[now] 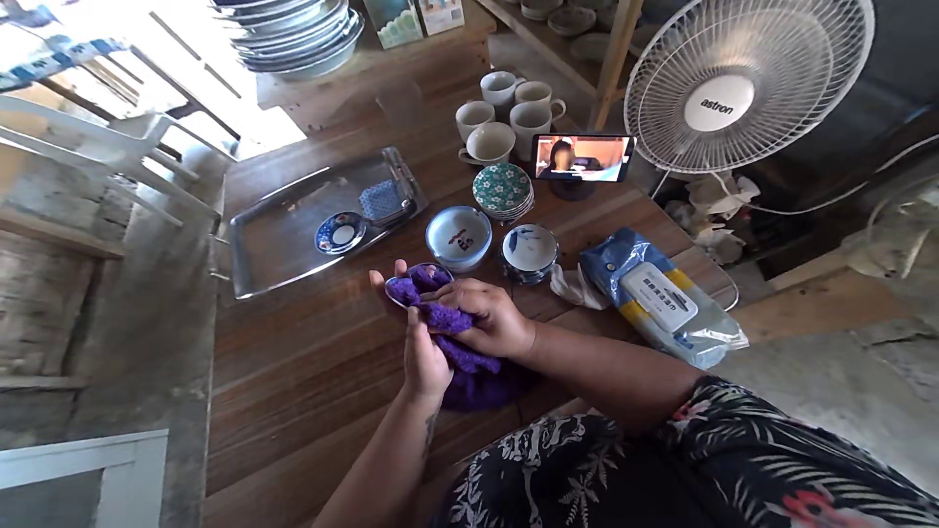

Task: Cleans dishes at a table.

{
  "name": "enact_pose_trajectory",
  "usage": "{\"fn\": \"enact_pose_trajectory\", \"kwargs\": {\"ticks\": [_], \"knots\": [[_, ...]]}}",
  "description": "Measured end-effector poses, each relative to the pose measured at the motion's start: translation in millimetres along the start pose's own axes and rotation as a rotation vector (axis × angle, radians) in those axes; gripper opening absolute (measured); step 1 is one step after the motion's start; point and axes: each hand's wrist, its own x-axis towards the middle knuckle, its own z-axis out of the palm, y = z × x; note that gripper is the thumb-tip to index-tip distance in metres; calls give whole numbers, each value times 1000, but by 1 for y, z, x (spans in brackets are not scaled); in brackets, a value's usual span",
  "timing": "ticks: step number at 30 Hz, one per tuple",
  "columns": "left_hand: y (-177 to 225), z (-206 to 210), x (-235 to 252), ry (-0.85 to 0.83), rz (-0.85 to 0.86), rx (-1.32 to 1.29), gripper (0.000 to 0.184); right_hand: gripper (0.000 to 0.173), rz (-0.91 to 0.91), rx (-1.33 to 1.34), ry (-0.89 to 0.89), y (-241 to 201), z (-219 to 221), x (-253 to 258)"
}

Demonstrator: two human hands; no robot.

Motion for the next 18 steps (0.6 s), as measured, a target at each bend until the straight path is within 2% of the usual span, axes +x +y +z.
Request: {"fn": "enact_pose_trajectory", "kwargs": {"ticks": [6, 10, 13, 15, 18], "knots": [[0, 1, 0, 34, -41, -31, 54, 7, -30, -52, 45, 2, -2, 1], [-2, -2, 2, 11, -49, -101, 65, 15, -43, -83, 67, 4, -1, 1], [6, 4, 0, -15, -70, -143, 50, 31, -51, -171, 89, 2, 0, 0], [7, 1, 0, -76, -48, -121, 51, 32, -63, -185, 95, 3, 0, -2], [8, -1, 1, -56, -54, -171, 52, 29, -84, -140, 64, 5, 1, -3]]}}
